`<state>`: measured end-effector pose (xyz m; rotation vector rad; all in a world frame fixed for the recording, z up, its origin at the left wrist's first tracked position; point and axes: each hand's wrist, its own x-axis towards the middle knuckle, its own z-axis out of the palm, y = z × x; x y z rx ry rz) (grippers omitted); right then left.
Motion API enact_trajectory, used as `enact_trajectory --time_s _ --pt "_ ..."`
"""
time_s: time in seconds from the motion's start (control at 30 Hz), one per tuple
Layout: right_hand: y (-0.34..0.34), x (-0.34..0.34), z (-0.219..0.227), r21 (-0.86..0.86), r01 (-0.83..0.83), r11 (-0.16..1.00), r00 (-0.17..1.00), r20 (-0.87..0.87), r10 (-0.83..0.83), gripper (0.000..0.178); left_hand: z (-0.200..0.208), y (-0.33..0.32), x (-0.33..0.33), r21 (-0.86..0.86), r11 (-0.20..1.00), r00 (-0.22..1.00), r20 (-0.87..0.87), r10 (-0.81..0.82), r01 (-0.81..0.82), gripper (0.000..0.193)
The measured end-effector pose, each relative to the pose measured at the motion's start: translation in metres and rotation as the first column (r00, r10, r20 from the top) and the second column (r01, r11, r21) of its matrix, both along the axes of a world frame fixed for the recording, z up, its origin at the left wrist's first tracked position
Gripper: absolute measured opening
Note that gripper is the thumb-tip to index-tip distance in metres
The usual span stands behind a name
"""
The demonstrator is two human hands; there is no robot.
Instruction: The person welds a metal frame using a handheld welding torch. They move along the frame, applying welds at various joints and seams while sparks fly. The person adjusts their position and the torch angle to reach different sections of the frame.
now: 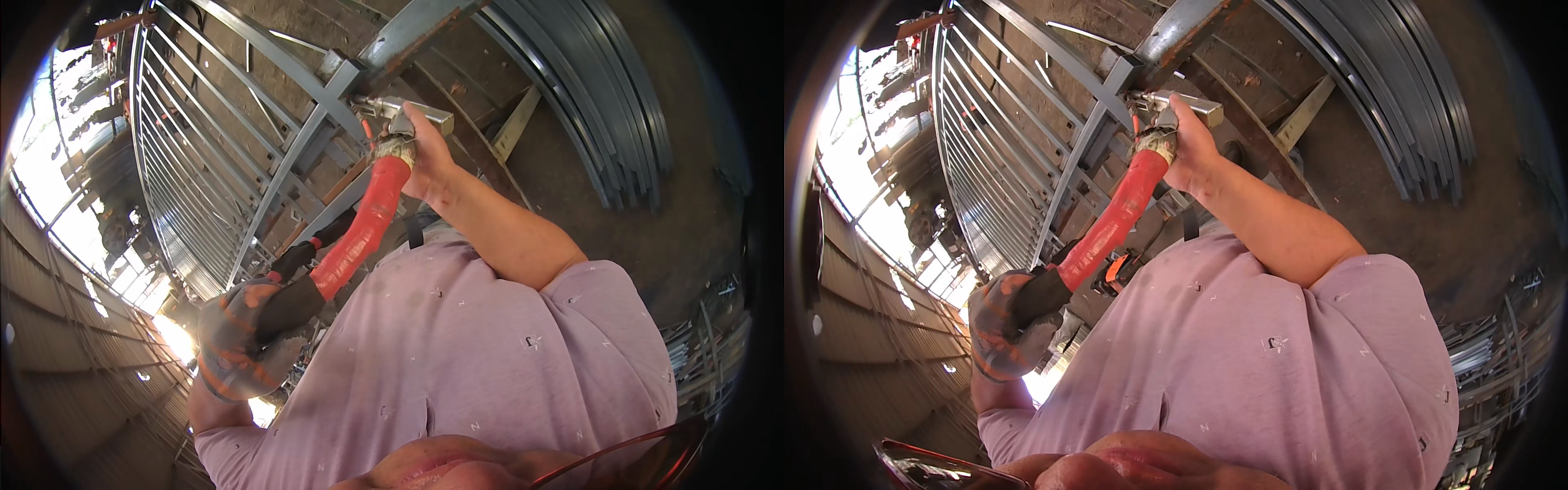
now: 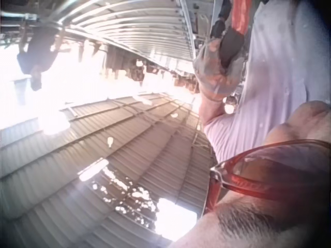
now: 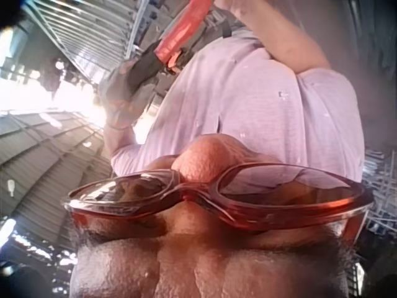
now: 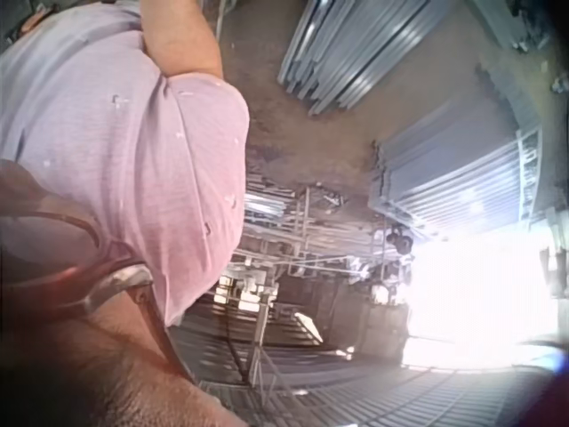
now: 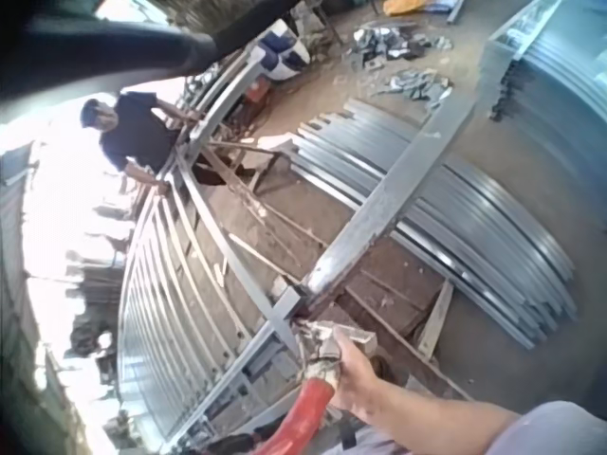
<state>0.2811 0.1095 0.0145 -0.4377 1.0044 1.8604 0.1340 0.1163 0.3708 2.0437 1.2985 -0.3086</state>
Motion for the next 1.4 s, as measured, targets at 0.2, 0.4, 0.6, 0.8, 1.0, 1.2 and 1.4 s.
enact_trajectory --time_s 0.2,0.4,0.6,0.8,1.0,1.2,1.4 --pt "0.0 0.0 0.001 -0.019 0.01 1.0 0.999 -0.039 -0.011 0.052 0.006 0.016 0.021 -0.011 1.0 0.998 -0.063 -0.022 0.022 0.045" --pt "0.003 0.001 0.004 -0.06 -0.007 0.998 0.998 -0.056 0.003 0.056 0.012 0.024 0.032 0.023 0.998 0.989 -0.139 -0.058 0.062 0.044" --pt "0.006 0.006 0.016 -0.039 -0.018 0.999 0.998 -0.057 0.016 0.056 0.017 0.029 0.04 0.031 0.999 0.986 -0.162 -0.03 0.035 0.048" --pt "0.007 0.004 0.012 -0.06 -0.013 0.998 0.997 -0.076 0.008 0.055 0.029 0.034 0.043 -0.019 1.0 0.96 -0.281 0.008 -0.014 0.052" --pt "0.007 0.005 0.02 -0.055 -0.023 0.998 0.994 -0.111 0.016 0.051 0.035 0.03 0.032 0.022 1.0 0.962 -0.271 0.02 -0.015 0.056" --pt "0.007 0.003 0.021 -0.062 -0.041 0.997 0.992 -0.125 0.033 0.051 0.042 0.032 0.033 -0.009 0.998 0.968 -0.246 0.052 -0.056 0.058" --pt "0.007 0.003 0.024 -0.054 -0.049 0.997 0.993 -0.107 0.043 0.052 0.046 0.028 0.04 0.054 0.998 0.951 -0.305 0.052 -0.037 0.058"
